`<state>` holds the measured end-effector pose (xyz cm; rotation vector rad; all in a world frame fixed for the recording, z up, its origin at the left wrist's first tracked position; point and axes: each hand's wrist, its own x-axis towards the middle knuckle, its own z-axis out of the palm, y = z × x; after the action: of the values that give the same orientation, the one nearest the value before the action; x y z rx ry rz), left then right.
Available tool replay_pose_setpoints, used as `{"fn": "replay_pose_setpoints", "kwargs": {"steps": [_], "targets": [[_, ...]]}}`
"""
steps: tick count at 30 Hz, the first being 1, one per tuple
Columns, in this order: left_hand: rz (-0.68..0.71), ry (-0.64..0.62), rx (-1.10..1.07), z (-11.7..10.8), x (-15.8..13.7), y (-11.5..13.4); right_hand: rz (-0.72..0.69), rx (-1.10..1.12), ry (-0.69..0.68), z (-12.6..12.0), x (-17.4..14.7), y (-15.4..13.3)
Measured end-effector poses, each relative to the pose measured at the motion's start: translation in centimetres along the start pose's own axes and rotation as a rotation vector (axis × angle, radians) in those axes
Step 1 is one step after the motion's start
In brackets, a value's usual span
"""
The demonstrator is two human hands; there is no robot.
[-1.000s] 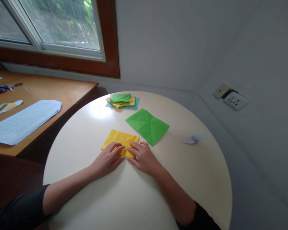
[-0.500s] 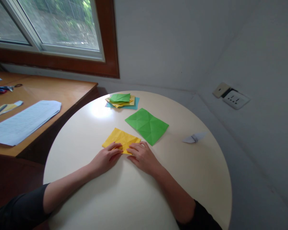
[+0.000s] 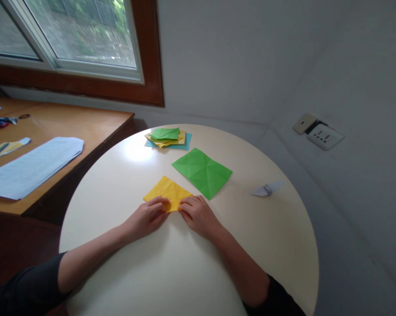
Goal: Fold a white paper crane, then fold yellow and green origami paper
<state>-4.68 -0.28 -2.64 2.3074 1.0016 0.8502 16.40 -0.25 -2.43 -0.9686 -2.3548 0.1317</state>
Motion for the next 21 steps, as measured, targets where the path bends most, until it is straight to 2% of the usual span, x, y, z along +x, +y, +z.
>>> {"fn": "replay_pose_setpoints", "kwargs": {"steps": [3,12,17,21], "targets": [[0.027,0.012,0.032,-0.1,0.0,0.0,0.024,0.027,0.015,0.0,-0.1,0.1],[0.107,0.046,0.3,-0.2,0.0,-0.5,0.071,0.247,-0.007,-0.7,-0.4,0.4],[0.145,0.01,0.439,-0.2,-0.2,0.2,0.068,0.251,-0.041,-1.2,-0.2,-0.1],[0.124,-0.021,0.418,-0.5,-0.1,0.7,0.075,0.224,-0.042,-1.3,-0.2,-0.2]]}}
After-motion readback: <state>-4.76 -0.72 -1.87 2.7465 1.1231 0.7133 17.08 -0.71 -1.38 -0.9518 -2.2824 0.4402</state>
